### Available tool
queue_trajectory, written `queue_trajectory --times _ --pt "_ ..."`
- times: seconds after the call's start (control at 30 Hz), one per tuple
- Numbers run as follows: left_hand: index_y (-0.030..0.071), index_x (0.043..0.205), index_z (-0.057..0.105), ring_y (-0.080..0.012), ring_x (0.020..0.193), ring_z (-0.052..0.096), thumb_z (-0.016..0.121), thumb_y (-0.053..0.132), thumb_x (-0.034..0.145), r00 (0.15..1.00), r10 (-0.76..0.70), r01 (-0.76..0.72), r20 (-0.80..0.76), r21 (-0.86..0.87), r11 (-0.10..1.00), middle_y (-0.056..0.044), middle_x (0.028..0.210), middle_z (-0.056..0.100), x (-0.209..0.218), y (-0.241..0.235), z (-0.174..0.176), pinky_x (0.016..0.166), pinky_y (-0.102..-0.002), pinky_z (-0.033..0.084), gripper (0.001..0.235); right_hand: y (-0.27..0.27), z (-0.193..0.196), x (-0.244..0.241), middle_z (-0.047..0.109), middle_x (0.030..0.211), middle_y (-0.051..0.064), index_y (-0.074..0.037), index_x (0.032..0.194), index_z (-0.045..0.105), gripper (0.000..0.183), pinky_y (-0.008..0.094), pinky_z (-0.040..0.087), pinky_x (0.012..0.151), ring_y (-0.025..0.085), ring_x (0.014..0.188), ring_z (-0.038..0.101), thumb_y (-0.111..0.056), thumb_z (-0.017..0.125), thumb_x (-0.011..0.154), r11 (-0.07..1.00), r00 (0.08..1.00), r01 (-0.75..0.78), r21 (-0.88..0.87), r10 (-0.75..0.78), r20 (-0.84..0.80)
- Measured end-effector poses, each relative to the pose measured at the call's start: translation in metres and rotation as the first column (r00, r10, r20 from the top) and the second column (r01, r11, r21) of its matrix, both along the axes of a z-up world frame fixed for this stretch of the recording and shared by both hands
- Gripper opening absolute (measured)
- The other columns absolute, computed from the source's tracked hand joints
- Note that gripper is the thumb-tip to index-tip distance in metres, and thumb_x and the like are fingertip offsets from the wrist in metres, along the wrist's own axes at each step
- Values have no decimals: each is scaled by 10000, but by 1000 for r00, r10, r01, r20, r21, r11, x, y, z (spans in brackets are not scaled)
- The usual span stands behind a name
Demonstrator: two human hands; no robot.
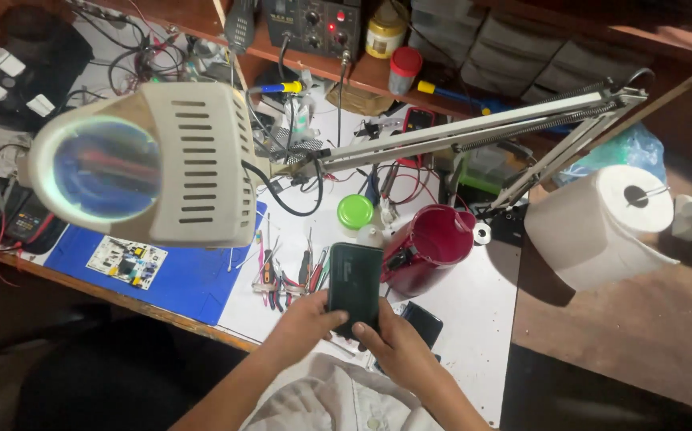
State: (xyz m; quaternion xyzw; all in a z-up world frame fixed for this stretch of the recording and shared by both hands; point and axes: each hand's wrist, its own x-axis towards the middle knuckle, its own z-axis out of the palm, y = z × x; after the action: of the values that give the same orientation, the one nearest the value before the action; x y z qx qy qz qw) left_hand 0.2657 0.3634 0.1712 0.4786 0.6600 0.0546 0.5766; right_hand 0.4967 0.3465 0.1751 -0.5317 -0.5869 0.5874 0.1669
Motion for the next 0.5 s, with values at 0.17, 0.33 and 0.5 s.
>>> queue_trajectory --times 0.17,0.33,0.5 --pt "180 1896 150 -321 959 899 709 379 1063 705 623 -660 339 -8 751 80 2013 108 -68 61 -11 424 -417 610 1023 25 18 -5 915 1223 -28 -236 1533 780 501 310 625 892 127 952 877 -480 692 1105 996 992 -21 -84 31 122" --pt "215 1914 198 -228 857 779 677 278 1106 684 444 -582 578 65 811 45 1603 353 -80 235 25 500 -346 595 941 34 51 -38 925 1184 -55 -270 1539 791 448 239 563 989 95 1096 856 -440 664 1144 957 968 34 -290 40 247" --pt "257 1938 262 -106 727 628 633 149 1164 576 179 -462 798 137 876 -12 1075 665 -89 307 5 598 -254 579 865 29 27 -51 840 1123 5 -299 1554 824 470 229 453 1067 101 1134 750 -424 628 1145 832 930 193 -521 13 366"
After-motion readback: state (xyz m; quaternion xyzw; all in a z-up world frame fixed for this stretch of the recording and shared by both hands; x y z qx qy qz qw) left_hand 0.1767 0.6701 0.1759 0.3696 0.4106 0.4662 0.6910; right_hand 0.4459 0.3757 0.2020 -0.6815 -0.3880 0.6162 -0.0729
